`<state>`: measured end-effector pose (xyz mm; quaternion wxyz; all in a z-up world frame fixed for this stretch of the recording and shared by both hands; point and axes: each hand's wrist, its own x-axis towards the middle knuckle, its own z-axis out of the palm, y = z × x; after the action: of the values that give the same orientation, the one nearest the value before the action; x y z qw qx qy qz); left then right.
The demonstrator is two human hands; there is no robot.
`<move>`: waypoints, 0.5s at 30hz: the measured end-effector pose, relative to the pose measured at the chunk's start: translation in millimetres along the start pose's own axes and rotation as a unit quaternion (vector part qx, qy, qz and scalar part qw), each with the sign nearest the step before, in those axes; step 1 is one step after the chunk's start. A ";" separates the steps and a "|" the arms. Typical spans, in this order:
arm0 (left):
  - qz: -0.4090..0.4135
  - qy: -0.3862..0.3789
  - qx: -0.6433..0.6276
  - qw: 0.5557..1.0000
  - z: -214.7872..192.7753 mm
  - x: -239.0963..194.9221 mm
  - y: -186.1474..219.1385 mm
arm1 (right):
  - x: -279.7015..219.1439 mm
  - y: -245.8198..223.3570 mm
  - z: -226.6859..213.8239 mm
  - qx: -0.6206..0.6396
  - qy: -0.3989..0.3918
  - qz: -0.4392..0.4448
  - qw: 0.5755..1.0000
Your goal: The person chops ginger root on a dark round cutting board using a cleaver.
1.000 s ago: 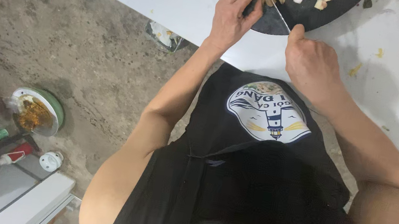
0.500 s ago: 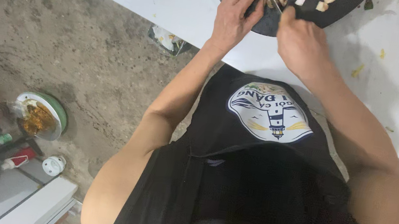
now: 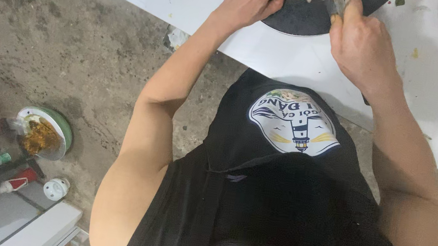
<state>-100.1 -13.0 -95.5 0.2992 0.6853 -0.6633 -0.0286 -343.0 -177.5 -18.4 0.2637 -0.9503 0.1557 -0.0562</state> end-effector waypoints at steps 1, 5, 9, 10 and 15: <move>0.003 0.021 -0.003 1.000 -0.4 -1.7 0.4 | -1.0 -0.8 -2.4 -0.003 0.006 -0.007 1.000; -0.054 0.123 0.029 0.990 8.9 -8.6 12.4 | 1.6 -8.8 -11.7 0.071 0.000 -0.016 0.997; -0.140 0.168 0.055 0.974 17.6 -10.4 37.7 | 10.7 -17.2 -15.5 0.338 -0.095 0.123 0.928; -0.170 0.232 0.035 0.957 17.3 -11.6 45.1 | 13.8 -17.7 -14.7 0.461 -0.122 0.169 0.863; -0.338 0.269 -0.487 0.759 22.8 -7.4 68.2 | 9.2 -12.7 -14.3 0.608 -0.188 0.167 0.753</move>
<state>-171.7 -10.7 -86.3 0.7294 0.6067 -0.1779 -0.2614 -333.6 -177.1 0.6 0.8150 -0.5400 0.1921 0.0852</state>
